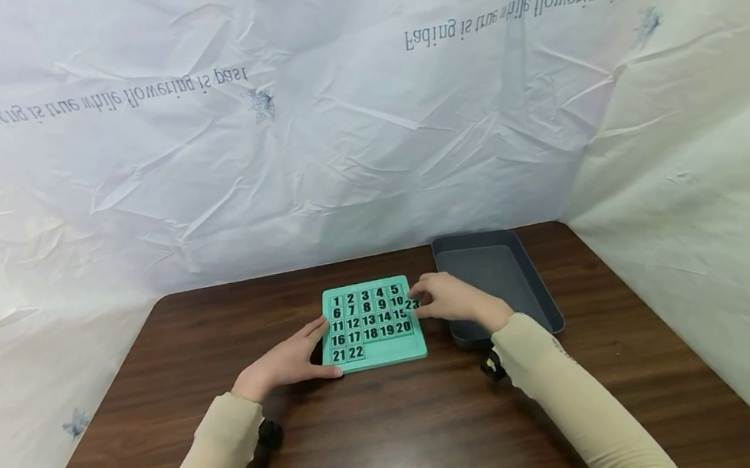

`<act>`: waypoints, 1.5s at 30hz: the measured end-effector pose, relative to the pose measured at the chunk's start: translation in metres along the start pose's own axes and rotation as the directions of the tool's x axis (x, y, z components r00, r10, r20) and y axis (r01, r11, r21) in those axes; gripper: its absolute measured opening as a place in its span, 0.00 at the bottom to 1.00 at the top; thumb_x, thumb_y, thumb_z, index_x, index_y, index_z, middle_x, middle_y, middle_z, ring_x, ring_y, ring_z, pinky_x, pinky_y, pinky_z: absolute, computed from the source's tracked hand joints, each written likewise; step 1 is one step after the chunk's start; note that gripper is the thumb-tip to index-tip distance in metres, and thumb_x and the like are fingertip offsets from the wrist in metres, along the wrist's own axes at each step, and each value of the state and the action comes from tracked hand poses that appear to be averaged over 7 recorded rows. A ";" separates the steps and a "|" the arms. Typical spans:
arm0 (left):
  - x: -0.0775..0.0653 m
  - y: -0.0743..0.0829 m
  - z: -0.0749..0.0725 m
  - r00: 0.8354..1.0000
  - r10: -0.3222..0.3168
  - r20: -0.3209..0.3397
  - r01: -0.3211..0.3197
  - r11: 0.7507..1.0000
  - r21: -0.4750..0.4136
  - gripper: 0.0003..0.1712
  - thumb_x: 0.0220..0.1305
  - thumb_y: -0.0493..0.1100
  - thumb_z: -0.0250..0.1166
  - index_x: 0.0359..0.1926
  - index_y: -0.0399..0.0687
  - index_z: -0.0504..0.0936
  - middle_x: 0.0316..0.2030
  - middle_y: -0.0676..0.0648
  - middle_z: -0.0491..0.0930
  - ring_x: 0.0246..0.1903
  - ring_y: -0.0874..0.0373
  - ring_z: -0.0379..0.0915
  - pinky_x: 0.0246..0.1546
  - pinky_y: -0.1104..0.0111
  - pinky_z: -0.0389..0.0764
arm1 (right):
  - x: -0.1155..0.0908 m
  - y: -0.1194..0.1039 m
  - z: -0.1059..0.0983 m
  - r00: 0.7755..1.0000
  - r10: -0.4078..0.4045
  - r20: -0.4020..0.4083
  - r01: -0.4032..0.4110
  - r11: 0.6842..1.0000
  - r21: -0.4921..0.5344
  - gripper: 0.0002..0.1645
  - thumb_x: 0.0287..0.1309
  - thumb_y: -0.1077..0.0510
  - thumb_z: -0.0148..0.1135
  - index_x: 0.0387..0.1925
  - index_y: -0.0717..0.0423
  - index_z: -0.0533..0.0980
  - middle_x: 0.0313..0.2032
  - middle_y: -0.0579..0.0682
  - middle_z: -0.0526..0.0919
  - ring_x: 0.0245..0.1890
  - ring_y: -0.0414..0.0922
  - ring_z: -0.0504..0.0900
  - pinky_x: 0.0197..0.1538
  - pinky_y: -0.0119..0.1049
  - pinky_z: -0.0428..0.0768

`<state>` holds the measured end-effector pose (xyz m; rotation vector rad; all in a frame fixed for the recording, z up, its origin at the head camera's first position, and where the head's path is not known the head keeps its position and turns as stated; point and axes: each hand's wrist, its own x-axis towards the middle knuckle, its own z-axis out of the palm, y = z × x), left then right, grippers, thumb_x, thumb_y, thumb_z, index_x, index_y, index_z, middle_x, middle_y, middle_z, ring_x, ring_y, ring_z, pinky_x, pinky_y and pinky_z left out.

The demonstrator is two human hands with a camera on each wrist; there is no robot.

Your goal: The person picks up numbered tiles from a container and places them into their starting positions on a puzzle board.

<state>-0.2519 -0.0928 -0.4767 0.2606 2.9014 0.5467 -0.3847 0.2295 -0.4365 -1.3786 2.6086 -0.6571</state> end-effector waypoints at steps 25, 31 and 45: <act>-0.002 -0.003 0.005 1.000 -0.026 -0.010 0.026 1.000 0.001 0.59 0.60 0.72 0.66 0.80 0.49 0.52 0.80 0.47 0.45 0.74 0.46 0.56 0.66 0.48 0.67 | 0.015 -0.045 0.057 0.994 -0.081 0.080 0.083 0.996 -0.024 0.20 0.64 0.59 0.68 0.56 0.60 0.82 0.49 0.52 0.80 0.36 0.41 0.77 0.40 0.38 0.79; -0.002 -0.001 0.002 1.000 -0.024 0.004 0.024 1.000 0.019 0.59 0.60 0.72 0.66 0.80 0.48 0.52 0.80 0.47 0.45 0.73 0.46 0.58 0.65 0.48 0.68 | 0.015 -0.050 0.061 0.996 -0.059 0.066 0.060 0.998 -0.014 0.19 0.65 0.59 0.67 0.56 0.60 0.82 0.48 0.52 0.78 0.34 0.40 0.76 0.38 0.37 0.77; -0.001 0.000 0.002 1.000 -0.021 0.002 0.021 1.000 0.013 0.59 0.60 0.72 0.65 0.80 0.47 0.51 0.80 0.46 0.44 0.73 0.46 0.56 0.65 0.49 0.68 | 0.023 -0.063 0.074 0.996 -0.077 0.043 0.080 0.994 -0.072 0.18 0.68 0.57 0.65 0.56 0.59 0.83 0.49 0.52 0.79 0.33 0.39 0.73 0.40 0.39 0.76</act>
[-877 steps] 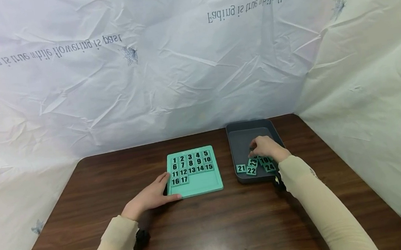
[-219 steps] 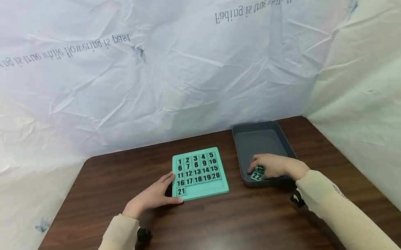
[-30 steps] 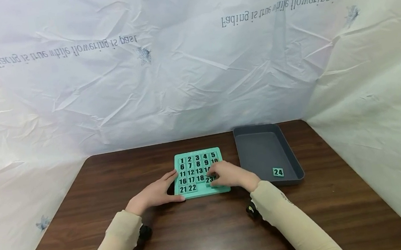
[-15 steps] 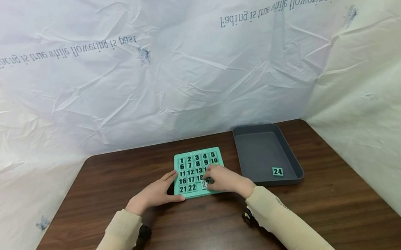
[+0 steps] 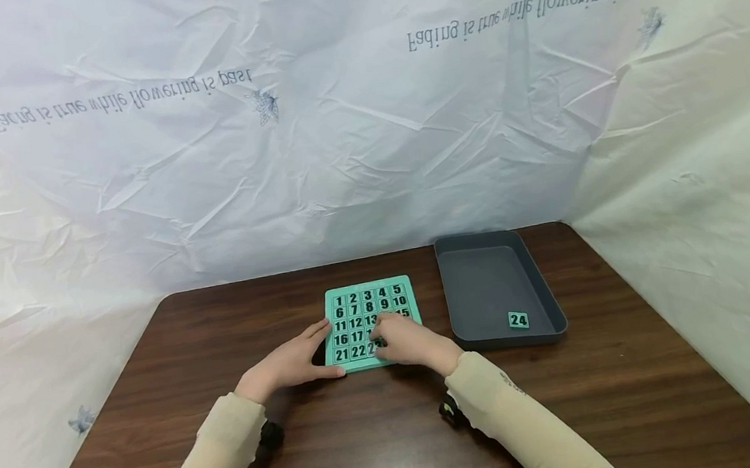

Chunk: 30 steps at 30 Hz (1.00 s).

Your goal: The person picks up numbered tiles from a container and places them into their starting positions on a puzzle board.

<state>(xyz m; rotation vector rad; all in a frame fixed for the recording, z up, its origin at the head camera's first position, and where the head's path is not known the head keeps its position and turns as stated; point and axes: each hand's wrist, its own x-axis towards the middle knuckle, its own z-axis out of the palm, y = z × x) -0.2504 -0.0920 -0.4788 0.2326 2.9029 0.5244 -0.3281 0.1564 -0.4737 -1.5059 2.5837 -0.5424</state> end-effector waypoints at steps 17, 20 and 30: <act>0.002 -0.001 0.003 1.000 0.007 0.000 -0.007 1.000 -0.003 0.60 0.60 0.72 0.65 0.80 0.47 0.51 0.80 0.46 0.44 0.74 0.46 0.55 0.66 0.49 0.67 | -0.006 0.001 -0.007 0.999 -0.014 0.040 0.014 1.000 -0.015 0.21 0.69 0.58 0.63 0.59 0.63 0.80 0.48 0.54 0.78 0.39 0.45 0.76 0.41 0.41 0.76; 0.002 -0.002 0.004 1.000 0.001 -0.002 -0.001 1.000 -0.002 0.60 0.60 0.72 0.65 0.80 0.48 0.51 0.80 0.46 0.44 0.74 0.46 0.55 0.66 0.49 0.67 | -0.009 0.006 -0.014 0.999 -0.031 0.033 0.031 1.000 0.004 0.20 0.69 0.59 0.63 0.59 0.64 0.80 0.47 0.56 0.79 0.38 0.48 0.77 0.40 0.41 0.76; 0.003 -0.002 0.004 1.000 0.013 -0.004 -0.013 1.000 -0.002 0.60 0.60 0.72 0.65 0.80 0.47 0.51 0.80 0.46 0.44 0.75 0.46 0.53 0.67 0.49 0.66 | -0.030 0.038 -0.054 0.999 0.031 -0.044 -0.031 1.000 0.007 0.22 0.69 0.59 0.64 0.61 0.64 0.78 0.51 0.59 0.79 0.37 0.45 0.79 0.39 0.41 0.78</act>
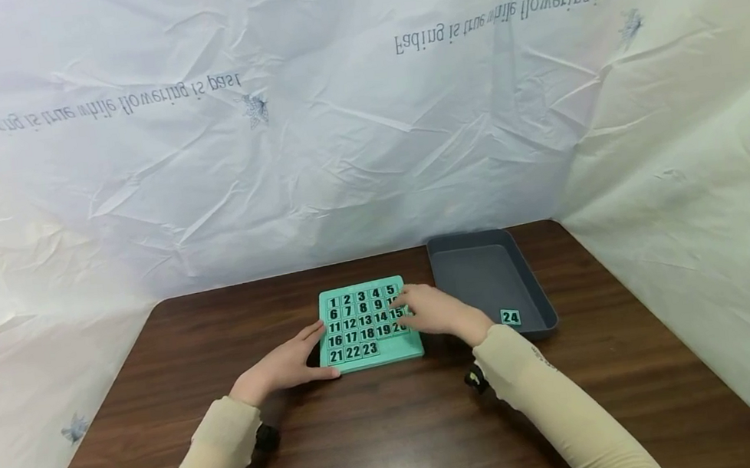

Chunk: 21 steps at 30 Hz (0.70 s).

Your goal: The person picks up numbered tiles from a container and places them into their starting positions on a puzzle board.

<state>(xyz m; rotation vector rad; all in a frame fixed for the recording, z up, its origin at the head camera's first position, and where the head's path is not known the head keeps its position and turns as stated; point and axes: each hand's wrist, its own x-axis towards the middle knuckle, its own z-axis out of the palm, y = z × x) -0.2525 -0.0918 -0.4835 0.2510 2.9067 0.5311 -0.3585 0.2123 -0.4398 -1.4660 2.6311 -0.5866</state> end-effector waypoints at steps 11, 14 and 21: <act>-0.005 0.002 -0.004 1.000 -0.012 -0.002 0.012 1.000 -0.011 0.60 0.60 0.71 0.67 0.80 0.47 0.52 0.80 0.46 0.44 0.74 0.46 0.54 0.67 0.48 0.66 | -0.039 0.049 -0.040 0.987 0.140 -0.084 -0.140 0.990 0.001 0.23 0.68 0.58 0.64 0.60 0.66 0.78 0.45 0.57 0.79 0.43 0.51 0.81 0.44 0.48 0.82; -0.005 0.002 -0.004 1.000 -0.011 -0.005 0.011 1.000 -0.012 0.59 0.60 0.71 0.67 0.80 0.47 0.52 0.80 0.46 0.44 0.74 0.46 0.54 0.67 0.48 0.66 | -0.050 0.060 -0.046 0.984 0.155 -0.090 -0.155 0.988 0.008 0.24 0.68 0.59 0.64 0.60 0.68 0.77 0.45 0.58 0.79 0.45 0.54 0.81 0.46 0.50 0.82; -0.006 0.003 -0.002 1.000 -0.002 -0.001 0.002 1.000 -0.017 0.59 0.60 0.71 0.67 0.80 0.46 0.52 0.80 0.45 0.44 0.75 0.46 0.53 0.67 0.48 0.65 | -0.076 0.081 -0.052 0.973 0.223 -0.062 -0.223 0.975 0.012 0.25 0.67 0.60 0.64 0.60 0.70 0.77 0.49 0.64 0.80 0.44 0.55 0.81 0.44 0.51 0.81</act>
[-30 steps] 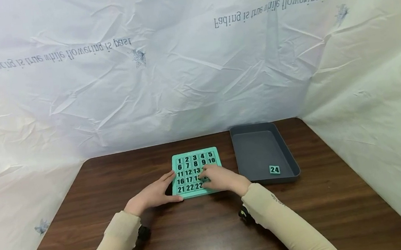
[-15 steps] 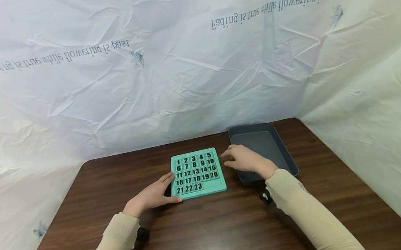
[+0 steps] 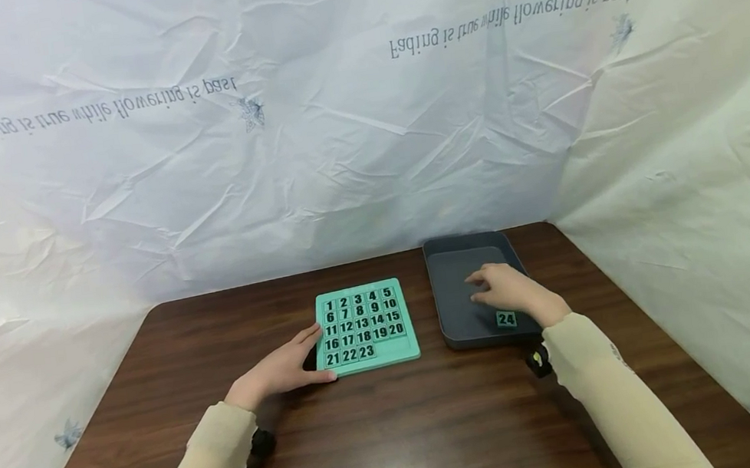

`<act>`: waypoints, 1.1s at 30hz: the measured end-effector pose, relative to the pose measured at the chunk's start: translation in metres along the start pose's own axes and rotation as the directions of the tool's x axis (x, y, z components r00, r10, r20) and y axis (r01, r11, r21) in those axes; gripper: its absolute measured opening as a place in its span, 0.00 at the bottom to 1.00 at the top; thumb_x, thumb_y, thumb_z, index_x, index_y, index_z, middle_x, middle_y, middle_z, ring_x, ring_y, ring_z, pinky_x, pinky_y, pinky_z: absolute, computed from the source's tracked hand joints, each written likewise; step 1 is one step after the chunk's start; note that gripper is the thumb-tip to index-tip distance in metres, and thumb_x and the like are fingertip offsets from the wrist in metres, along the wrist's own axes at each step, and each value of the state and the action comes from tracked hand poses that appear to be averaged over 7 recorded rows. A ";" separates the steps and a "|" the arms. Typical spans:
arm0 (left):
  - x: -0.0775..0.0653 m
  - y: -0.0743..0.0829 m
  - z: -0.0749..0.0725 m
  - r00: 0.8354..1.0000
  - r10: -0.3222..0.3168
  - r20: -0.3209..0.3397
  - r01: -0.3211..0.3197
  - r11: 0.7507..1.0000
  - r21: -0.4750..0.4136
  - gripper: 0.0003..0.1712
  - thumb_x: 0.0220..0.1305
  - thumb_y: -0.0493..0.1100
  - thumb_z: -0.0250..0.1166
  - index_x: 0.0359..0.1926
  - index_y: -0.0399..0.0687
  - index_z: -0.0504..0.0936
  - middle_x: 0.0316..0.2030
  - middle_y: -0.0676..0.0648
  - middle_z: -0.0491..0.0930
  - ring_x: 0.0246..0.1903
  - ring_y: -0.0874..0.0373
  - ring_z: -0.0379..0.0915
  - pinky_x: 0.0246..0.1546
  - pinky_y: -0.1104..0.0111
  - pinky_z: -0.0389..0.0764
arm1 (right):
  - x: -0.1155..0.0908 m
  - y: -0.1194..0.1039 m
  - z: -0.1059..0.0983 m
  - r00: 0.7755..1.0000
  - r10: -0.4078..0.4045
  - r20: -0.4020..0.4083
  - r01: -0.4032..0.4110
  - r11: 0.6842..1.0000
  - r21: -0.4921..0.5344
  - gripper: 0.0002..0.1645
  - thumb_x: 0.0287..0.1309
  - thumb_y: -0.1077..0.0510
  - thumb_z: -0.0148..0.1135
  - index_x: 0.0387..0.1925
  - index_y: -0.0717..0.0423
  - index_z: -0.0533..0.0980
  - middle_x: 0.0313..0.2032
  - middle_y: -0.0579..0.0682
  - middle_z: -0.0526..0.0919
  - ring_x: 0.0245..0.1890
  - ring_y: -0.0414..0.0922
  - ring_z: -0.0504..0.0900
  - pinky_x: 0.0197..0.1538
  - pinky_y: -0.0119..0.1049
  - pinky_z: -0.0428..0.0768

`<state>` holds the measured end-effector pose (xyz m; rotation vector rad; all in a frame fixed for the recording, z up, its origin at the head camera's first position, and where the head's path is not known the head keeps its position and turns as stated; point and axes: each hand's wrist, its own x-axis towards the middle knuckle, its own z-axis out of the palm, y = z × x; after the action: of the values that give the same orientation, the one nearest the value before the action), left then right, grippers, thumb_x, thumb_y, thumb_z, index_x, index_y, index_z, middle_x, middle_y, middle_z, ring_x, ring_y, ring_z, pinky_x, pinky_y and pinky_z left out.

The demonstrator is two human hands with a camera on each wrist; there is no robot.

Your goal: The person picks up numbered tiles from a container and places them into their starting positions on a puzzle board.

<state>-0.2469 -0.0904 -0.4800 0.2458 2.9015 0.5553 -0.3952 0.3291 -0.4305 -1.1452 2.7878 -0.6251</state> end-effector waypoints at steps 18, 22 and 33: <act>0.000 -0.002 0.003 1.000 0.003 -0.005 -0.003 1.000 0.007 0.59 0.60 0.72 0.65 0.80 0.48 0.51 0.80 0.46 0.43 0.74 0.47 0.55 0.67 0.49 0.67 | -0.028 0.025 0.005 0.980 0.095 0.178 -0.100 0.995 0.020 0.28 0.54 0.66 0.73 0.58 0.69 0.78 0.51 0.64 0.81 0.44 0.55 0.80 0.41 0.48 0.81; 0.001 -0.004 0.005 1.000 0.004 -0.007 -0.004 1.000 0.020 0.59 0.60 0.73 0.64 0.81 0.49 0.51 0.80 0.47 0.43 0.74 0.47 0.55 0.66 0.49 0.67 | -0.030 0.027 0.007 0.977 0.090 0.194 -0.090 0.996 -0.006 0.27 0.52 0.70 0.72 0.56 0.70 0.78 0.52 0.66 0.79 0.47 0.59 0.80 0.44 0.50 0.81; 0.001 -0.004 0.004 1.000 0.006 -0.011 -0.006 1.000 0.022 0.59 0.61 0.73 0.64 0.80 0.49 0.51 0.80 0.47 0.44 0.74 0.47 0.55 0.66 0.49 0.67 | -0.029 0.028 0.009 0.979 0.114 0.171 -0.111 0.994 -0.026 0.23 0.52 0.67 0.74 0.51 0.70 0.80 0.43 0.59 0.82 0.44 0.57 0.81 0.45 0.51 0.82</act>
<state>-0.2480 -0.0923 -0.4853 0.2552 2.9202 0.5281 -0.3911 0.3638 -0.4525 -0.9847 2.6920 -0.4700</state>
